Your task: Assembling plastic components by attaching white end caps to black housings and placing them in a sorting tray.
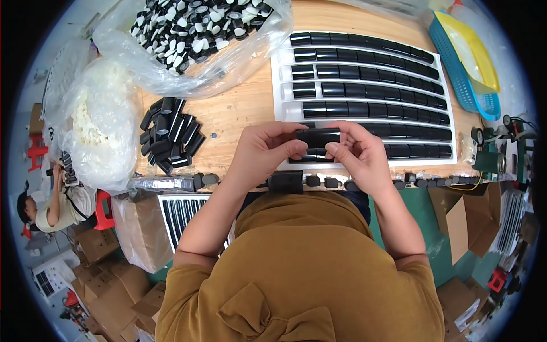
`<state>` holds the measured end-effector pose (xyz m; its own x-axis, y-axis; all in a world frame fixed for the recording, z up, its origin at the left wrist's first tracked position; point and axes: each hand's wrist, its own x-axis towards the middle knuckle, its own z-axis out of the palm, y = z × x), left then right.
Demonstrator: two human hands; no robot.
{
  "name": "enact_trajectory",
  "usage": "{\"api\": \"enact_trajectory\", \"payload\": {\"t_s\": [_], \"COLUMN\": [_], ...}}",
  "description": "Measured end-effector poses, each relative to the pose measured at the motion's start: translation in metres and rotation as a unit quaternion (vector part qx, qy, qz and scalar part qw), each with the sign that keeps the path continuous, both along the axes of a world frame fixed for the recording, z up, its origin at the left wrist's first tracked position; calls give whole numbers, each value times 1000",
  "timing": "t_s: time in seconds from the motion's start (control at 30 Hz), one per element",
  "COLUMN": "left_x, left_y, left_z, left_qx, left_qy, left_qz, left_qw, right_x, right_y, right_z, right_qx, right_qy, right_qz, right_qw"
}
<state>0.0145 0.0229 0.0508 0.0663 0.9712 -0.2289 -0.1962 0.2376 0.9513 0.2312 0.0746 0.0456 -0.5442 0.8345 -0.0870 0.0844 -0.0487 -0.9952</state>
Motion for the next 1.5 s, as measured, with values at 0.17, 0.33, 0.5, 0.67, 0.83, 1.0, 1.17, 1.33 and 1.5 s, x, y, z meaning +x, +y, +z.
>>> {"api": "enact_trajectory", "payload": {"t_s": [0.17,0.33,0.5,0.67,0.83,1.0,1.17,1.33,1.5], "left_x": [5,6,3,6,1,-24,-146,-233,-231], "left_y": [-3,-6,-6,-9,-5,26,82,110,120], "left_z": [7,15,17,12,0,-12,-38,-58,-57], "left_qx": [33,68,73,43,7,-51,143,61,9], "left_qy": [23,88,91,17,-3,175,566,759,803], "left_qz": [-5,-17,-33,-5,18,-50,279,251,162], "left_qw": [999,994,993,999,1000,982,763,597,574], "right_x": [3,2,-1,-13,-19,-13,22,-9,-9], "right_y": [-2,1,-4,-23,-19,8,36,13,7], "right_z": [7,19,17,4,-10,-40,-46,-32,-38], "right_qx": [58,151,139,-85,-33,-17,91,92,144], "right_qy": [-18,-69,-71,111,80,10,-202,-221,-268], "right_qz": [4,22,31,-55,-49,-25,-118,-165,-190], "right_qw": [998,986,987,989,995,1000,968,957,933]}}
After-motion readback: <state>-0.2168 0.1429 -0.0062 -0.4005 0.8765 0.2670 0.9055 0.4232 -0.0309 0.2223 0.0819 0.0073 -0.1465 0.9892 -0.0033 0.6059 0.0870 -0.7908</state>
